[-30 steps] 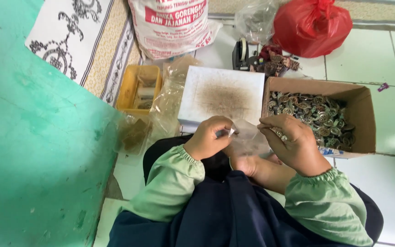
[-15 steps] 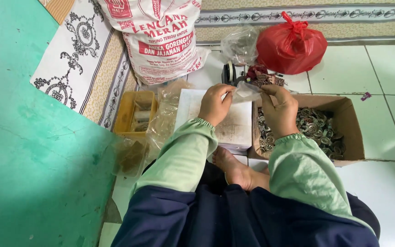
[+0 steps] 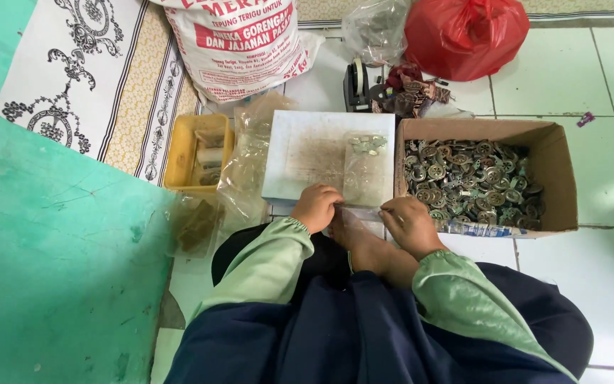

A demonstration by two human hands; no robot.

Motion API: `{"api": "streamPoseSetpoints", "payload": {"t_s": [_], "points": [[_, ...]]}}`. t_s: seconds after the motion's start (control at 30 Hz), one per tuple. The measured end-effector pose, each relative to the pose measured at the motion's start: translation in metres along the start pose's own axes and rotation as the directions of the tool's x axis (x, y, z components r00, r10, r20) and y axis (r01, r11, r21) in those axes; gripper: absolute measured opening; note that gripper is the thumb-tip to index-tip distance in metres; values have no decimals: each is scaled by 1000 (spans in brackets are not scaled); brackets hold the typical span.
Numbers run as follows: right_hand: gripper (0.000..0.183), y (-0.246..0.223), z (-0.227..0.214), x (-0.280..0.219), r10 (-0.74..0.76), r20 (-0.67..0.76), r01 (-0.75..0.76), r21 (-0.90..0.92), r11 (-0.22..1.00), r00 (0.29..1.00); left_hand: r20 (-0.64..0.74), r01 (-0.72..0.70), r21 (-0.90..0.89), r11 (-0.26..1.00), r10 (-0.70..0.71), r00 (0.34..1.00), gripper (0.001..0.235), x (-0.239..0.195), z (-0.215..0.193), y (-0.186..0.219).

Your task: Packaging small metal pins or badges into individual plastic pouches from a large bulk container.

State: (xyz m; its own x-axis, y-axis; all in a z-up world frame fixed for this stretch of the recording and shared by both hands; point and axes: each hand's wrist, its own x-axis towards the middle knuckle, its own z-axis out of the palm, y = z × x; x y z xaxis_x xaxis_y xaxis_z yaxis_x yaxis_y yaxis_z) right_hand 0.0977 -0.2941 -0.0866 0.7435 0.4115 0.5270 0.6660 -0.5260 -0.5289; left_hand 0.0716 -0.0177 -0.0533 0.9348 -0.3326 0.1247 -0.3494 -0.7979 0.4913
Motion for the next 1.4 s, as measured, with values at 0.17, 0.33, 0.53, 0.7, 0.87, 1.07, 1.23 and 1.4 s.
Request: {"api": "streamPoseSetpoints", "payload": {"t_s": [0.17, 0.33, 0.53, 0.7, 0.87, 1.07, 1.23, 1.4], "points": [[20, 25, 15, 33, 69, 25, -67, -94, 993, 997, -82, 15, 21, 1000, -13, 997, 22, 29, 35, -25], [38, 29, 42, 69, 207, 187, -143, -310, 940, 960, -16, 14, 60, 998, -13, 1000, 35, 72, 50, -22], [49, 42, 73, 79, 267, 341, -56, -520, 852, 901, 105, 68, 86, 994, -77, 992, 61, 115, 75, -47], [64, 64, 86, 65, 267, 417, 6, -548, 837, 869, 122, -11, 285, 959, -25, 992, 59, 98, 81, -58], [71, 60, 81, 67, 245, 431, 19, -523, 852, 868, 152, -4, 346, 938, -52, 987, 63, 91, 74, -60], [75, 60, 80, 70, 304, 481, 13, -550, 835, 822, -15, -47, 390, 920, 57, 998, 61, 77, 98, -78], [77, 66, 87, 68, 337, 497, 3, -564, 826, 799, -264, -282, 388, 878, 399, 878, 31, 51, 101, -72], [67, 42, 67, 60, 338, 470, -4, -580, 815, 815, -271, -229, 345, 910, 331, 904, 25, 25, 90, -57]]}}
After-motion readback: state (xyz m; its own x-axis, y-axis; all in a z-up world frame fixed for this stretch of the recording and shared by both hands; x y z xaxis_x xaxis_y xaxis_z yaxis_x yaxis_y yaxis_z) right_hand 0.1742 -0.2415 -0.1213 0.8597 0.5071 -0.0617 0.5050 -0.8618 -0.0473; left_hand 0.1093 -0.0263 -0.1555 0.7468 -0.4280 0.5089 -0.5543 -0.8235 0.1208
